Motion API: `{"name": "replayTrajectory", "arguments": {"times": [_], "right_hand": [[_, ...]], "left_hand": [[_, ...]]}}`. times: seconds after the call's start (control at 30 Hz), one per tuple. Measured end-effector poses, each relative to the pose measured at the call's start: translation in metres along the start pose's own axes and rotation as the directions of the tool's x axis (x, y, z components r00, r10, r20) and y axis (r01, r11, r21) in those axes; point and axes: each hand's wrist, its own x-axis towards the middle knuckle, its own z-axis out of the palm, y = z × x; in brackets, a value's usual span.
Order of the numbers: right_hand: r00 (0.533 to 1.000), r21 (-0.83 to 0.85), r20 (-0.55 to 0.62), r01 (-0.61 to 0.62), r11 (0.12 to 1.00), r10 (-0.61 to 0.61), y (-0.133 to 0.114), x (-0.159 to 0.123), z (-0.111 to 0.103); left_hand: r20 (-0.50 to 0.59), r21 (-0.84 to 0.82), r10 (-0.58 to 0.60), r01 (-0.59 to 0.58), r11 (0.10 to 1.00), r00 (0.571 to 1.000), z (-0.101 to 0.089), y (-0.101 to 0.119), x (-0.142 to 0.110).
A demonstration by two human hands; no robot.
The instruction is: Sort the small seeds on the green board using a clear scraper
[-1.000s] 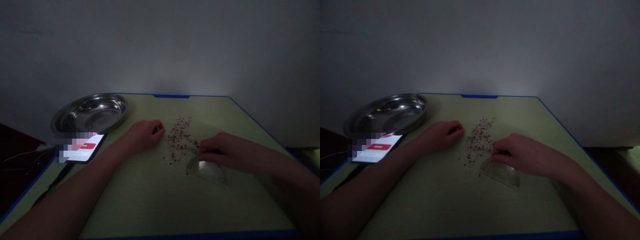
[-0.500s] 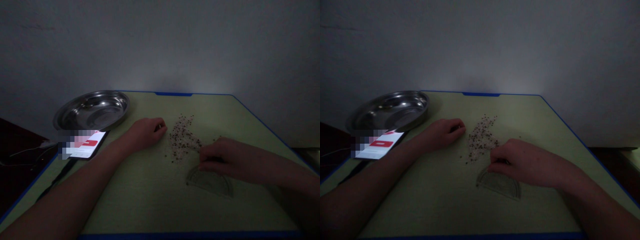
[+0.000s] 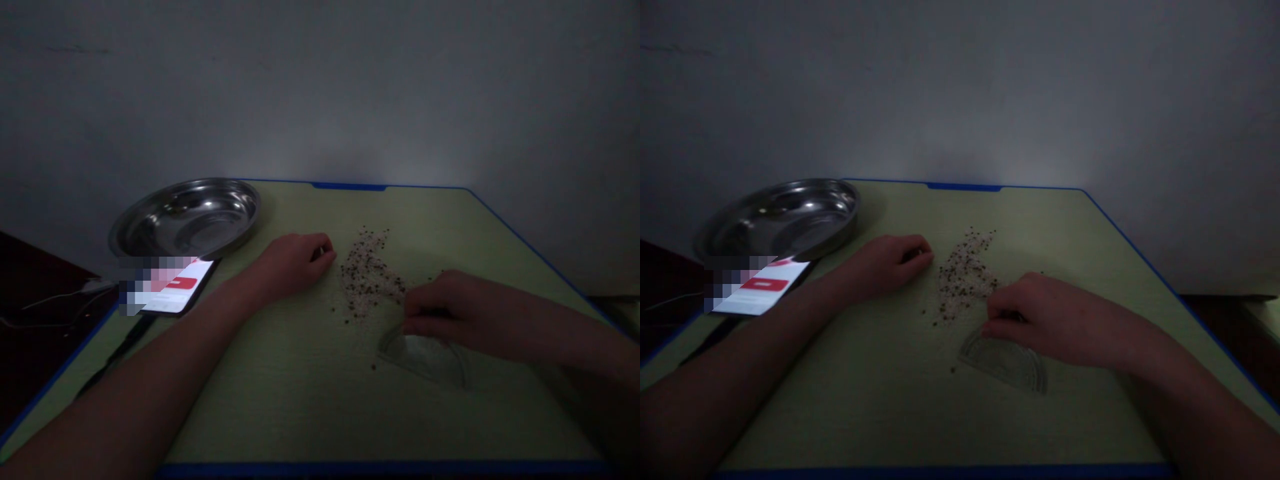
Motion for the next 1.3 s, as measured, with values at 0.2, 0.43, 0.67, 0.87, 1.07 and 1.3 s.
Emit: {"name": "replayTrajectory", "arguments": {"times": [0.2, 0.43, 0.67, 0.87, 1.07, 1.3], "right_hand": [[0.999, 0.031, -0.006, 0.032, 0.999, -0.031, -0.003, 0.000, 0.003], [1.000, 0.013, 0.008, 0.022, 1.000, -0.022, -0.002, -0.001, 0.002], [0.999, 0.046, 0.035, 0.024, 0.999, -0.025, -0.004, 0.000, 0.003], [0.998, 0.015, 0.031, 0.046, 0.999, -0.046, -0.012, 0.001, 0.014], [0.991, 0.036, 0.117, 0.059, 0.998, -0.063, -0.036, -0.007, 0.023], [0.994, 0.063, 0.087, 0.055, 0.996, -0.061, -0.038, -0.012, 0.023]], "left_hand": [[-0.005, -0.002, 0.004, -0.004, 1.000, 1.000, 0.001, -0.001, 0.000], [-0.010, 0.001, 0.011, -0.011, 1.000, 1.000, 0.002, 0.000, 0.001], [-0.009, 0.007, 0.015, -0.015, 1.000, 1.000, 0.002, -0.001, 0.001], [-0.001, 0.022, 0.007, -0.007, 1.000, 1.000, 0.002, 0.000, 0.002], [-0.006, 0.028, 0.008, -0.007, 1.000, 1.000, 0.002, -0.001, 0.002], [-0.006, 0.011, 0.017, -0.017, 1.000, 1.000, 0.003, -0.002, 0.002]]}}
